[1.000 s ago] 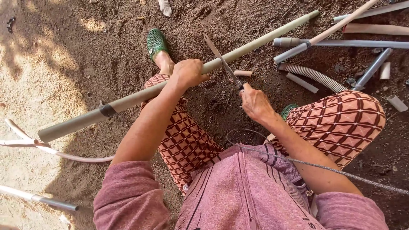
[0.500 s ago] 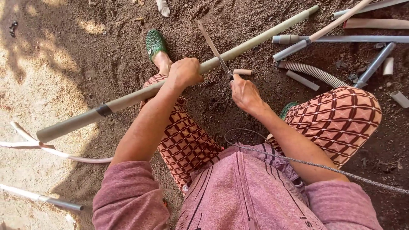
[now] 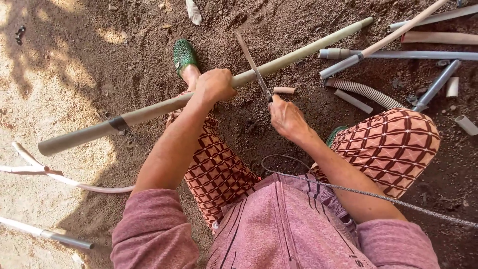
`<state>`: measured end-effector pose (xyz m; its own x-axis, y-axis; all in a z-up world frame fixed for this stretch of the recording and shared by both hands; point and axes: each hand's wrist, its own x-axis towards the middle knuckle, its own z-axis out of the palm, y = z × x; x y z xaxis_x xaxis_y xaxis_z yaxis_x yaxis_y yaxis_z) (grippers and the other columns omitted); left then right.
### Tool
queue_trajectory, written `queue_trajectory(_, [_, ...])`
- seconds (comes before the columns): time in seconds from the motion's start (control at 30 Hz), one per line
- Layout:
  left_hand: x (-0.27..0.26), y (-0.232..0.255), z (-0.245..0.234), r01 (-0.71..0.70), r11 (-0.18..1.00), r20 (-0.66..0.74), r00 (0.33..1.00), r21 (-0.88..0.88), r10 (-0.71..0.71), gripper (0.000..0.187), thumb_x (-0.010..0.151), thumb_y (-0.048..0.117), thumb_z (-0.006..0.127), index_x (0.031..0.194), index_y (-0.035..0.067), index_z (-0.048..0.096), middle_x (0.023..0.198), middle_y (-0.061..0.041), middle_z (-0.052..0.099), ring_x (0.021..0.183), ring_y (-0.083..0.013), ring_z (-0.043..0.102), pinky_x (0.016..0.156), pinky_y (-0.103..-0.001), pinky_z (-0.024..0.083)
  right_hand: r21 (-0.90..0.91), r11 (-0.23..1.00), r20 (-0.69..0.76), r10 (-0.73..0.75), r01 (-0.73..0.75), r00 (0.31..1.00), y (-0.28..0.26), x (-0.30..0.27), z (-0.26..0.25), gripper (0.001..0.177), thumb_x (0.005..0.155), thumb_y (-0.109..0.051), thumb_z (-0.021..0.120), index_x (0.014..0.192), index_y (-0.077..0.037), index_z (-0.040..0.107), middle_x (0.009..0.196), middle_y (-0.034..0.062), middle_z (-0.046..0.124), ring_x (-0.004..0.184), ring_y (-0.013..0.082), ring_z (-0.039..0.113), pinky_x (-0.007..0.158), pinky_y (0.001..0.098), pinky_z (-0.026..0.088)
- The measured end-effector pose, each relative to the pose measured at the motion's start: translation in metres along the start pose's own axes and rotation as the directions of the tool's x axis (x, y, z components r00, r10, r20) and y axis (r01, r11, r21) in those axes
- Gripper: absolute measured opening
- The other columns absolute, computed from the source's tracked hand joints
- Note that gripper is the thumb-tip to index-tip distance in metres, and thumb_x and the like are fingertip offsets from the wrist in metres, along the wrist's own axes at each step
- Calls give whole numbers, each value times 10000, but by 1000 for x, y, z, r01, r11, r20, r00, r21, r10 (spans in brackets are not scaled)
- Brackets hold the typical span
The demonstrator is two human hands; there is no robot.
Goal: Cutting a PVC pipe using a handheld hacksaw blade while sitting on the ground.
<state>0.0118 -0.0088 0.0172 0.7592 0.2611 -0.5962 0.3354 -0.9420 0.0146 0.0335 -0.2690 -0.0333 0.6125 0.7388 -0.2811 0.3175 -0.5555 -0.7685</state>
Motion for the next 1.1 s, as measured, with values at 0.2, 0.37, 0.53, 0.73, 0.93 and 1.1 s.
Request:
queue_trajectory(0.2, [10,-3,0,4,1000,-10,1000,-17,-4,300,969,229,754,1187,24,766,966,-189,788,937,-331,799,829,-498,672,-47,998,6,-48,48,999,6,-1,1,264,1161,-56,355,1198,80,578,724,199,669,558,293,672,524,397,573])
queue_trajectory(0.37, [2,-8,-8,-31,999,-3,1000,-33,31,345,953,242,791,1186,-11,777,1001,-212,796,982,-352,797,862,-513,657,-40,999,20,16,-16,1000,1,4,3,284,1172,-104,326,1166,37,572,684,155,650,505,253,624,488,376,535])
queue_trajectory(0.53, [8,-6,-2,-34,998,19,999,-52,35,369,960,283,798,1195,-1,771,1007,-217,796,983,-349,797,877,-515,657,-118,993,71,19,-11,997,13,-3,4,280,1169,-119,328,1189,30,564,662,136,647,475,233,629,450,360,541])
queue_trajectory(0.73, [17,-8,-3,-22,996,30,999,-89,25,330,1001,284,759,1180,7,774,964,-210,786,869,-308,790,747,-441,669,-14,999,15,38,-38,999,5,12,6,318,1174,-98,299,1185,66,571,712,182,656,508,248,606,485,371,535])
queue_trajectory(0.93, [27,-8,10,-35,996,44,998,-79,39,254,1012,218,721,1150,15,787,932,-198,791,808,-284,776,683,-391,650,-41,998,55,52,-50,997,2,-4,1,306,1174,-104,309,1197,39,578,712,176,660,511,242,625,474,371,542])
queue_trajectory(1.1, [28,-9,5,-31,997,40,999,-66,34,332,1008,293,766,1196,19,767,966,-179,778,851,-264,767,730,-393,656,31,998,15,46,-46,999,12,15,7,353,1174,-108,284,1181,70,589,723,188,649,517,233,584,492,365,517])
